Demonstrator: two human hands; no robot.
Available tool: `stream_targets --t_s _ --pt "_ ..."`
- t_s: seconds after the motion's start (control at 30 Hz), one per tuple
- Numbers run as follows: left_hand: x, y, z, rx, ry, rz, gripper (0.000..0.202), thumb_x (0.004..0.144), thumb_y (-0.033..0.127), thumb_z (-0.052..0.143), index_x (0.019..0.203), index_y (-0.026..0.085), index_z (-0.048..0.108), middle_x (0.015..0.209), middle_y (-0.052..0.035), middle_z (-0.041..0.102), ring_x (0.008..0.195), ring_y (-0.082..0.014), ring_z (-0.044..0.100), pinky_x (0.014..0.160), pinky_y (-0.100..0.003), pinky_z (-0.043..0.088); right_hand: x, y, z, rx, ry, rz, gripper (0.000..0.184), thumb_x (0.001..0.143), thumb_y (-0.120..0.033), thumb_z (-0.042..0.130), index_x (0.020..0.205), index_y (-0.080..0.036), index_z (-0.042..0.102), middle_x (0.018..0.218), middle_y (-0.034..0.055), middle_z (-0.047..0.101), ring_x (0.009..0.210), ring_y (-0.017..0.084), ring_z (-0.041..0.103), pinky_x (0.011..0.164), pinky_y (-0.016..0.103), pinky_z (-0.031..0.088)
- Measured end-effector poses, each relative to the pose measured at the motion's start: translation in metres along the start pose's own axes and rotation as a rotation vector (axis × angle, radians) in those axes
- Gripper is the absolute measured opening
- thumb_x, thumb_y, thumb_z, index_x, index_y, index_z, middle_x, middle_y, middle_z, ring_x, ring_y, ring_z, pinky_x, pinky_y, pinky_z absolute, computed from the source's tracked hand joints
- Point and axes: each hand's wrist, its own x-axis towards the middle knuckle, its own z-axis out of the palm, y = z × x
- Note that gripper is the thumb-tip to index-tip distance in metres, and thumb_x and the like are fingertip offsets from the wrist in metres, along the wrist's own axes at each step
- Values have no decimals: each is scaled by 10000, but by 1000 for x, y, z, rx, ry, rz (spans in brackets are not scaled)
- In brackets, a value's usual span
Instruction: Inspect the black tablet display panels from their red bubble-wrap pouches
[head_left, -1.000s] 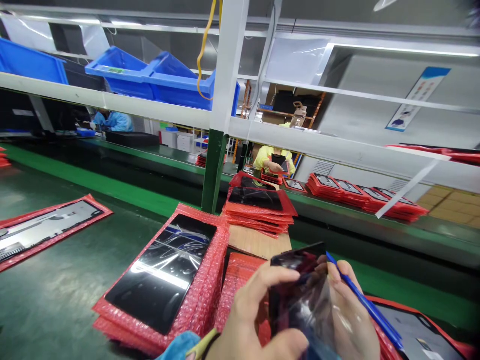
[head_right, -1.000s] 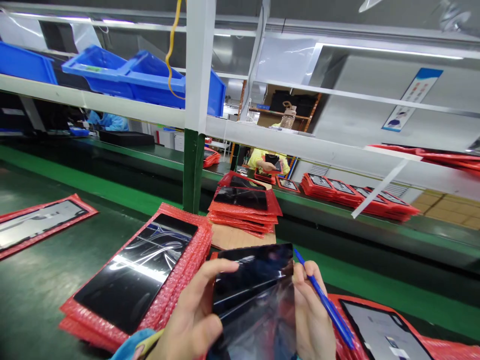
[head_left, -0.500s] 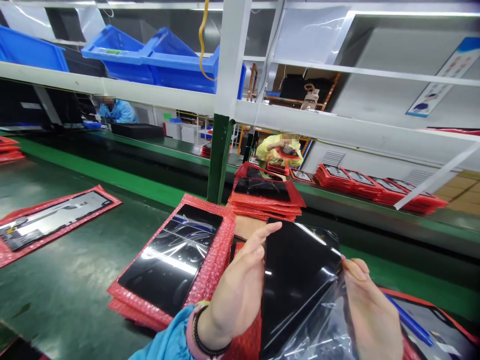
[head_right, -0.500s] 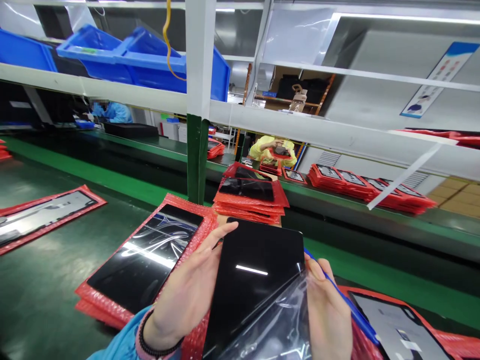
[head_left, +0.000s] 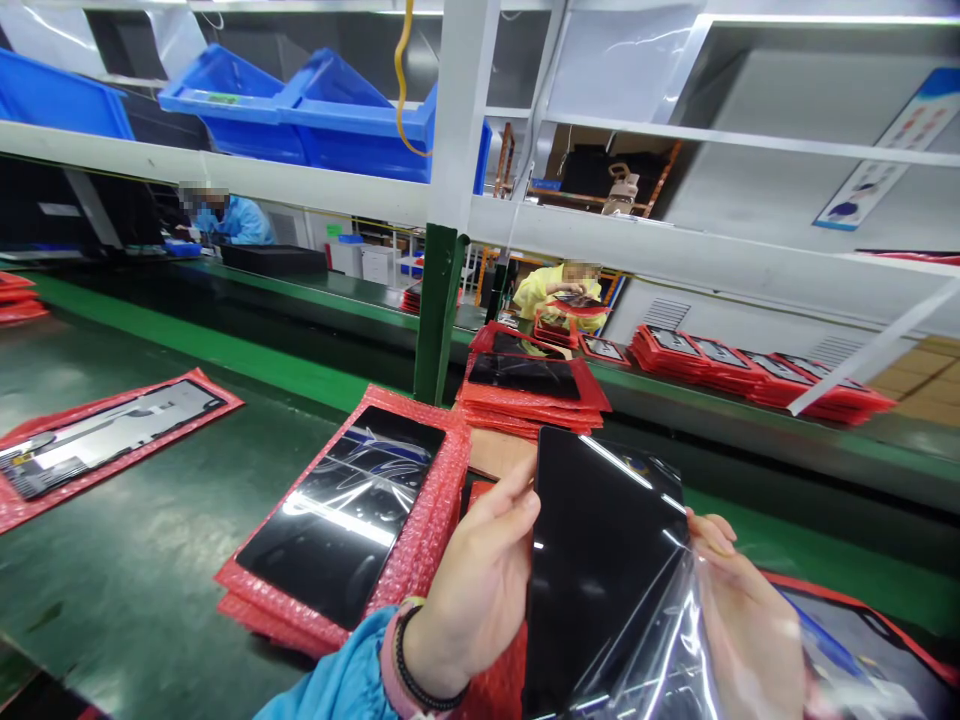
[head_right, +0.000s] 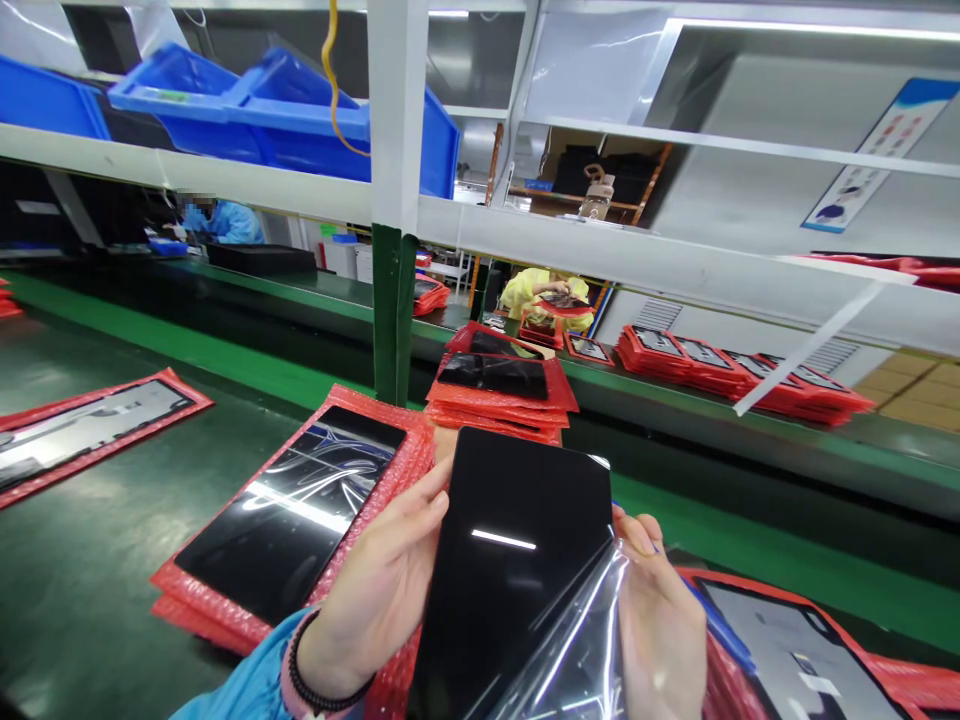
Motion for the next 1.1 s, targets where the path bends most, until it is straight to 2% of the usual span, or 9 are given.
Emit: stream_targets --t_s 0.1,0.23,0.33,0.53,0.77,0.93,1.0,1.1 --pt "1 0 1 0 3 -14 306 862 118 609 1131 187 738 1198 -62 728 1323 -246 506 1191 -393 245 3 2 -3 68 92 169 342 476 -84 735 743 -219 569 813 -33 646 710 103 659 612 170 564" --pt "4 0 1 -12 24 -31 242 825 122 651 1028 173 772 1128 -59 749 1284 -252 537 1171 -394 281 13 9 -19 89 79 219 378 475 -85 701 771 -238 523 853 -33 642 799 109 670 751 188 574" --pt "8 1 0 -65 27 -58 224 772 73 681 938 179 787 1097 -48 752 1262 -250 551 1149 -385 318 19 14 -24 67 93 193 371 467 -77 670 781 -223 538 825 -30 609 838 116 670 830 197 567" --pt "11 -1 -2 -84 72 -75 205 784 60 669 919 167 780 1053 -59 751 1168 -238 613 1083 -367 402 15 9 -7 112 217 207 334 404 -20 605 683 -198 559 771 -15 606 813 108 673 671 114 571" --pt "10 -1 -2 -65 75 -81 209 763 75 695 937 162 771 1036 -62 750 1128 -239 634 1047 -358 437 11 5 -1 140 254 281 317 452 3 538 703 -187 576 754 -1 628 755 111 669 601 140 572" --pt "9 -1 -1 -105 61 -83 191 772 50 678 859 180 787 1033 -50 761 1178 -235 613 1095 -364 389 12 5 -3 125 229 223 302 507 -6 525 730 -202 583 732 -27 621 765 91 665 690 128 568" --pt "8 -1 -1 -91 44 -75 230 764 45 684 910 186 791 1054 -49 763 1210 -236 594 1120 -359 358 9 4 -3 150 212 208 292 505 -17 541 719 -213 569 718 -29 614 808 100 665 742 140 566" --pt "6 -1 -1 -24 23 -41 260 803 98 677 1025 190 778 1098 -55 759 1245 -239 572 1144 -357 325 3 3 -3 121 230 151 331 497 -54 609 786 -214 608 847 12 681 926 147 660 780 185 563"
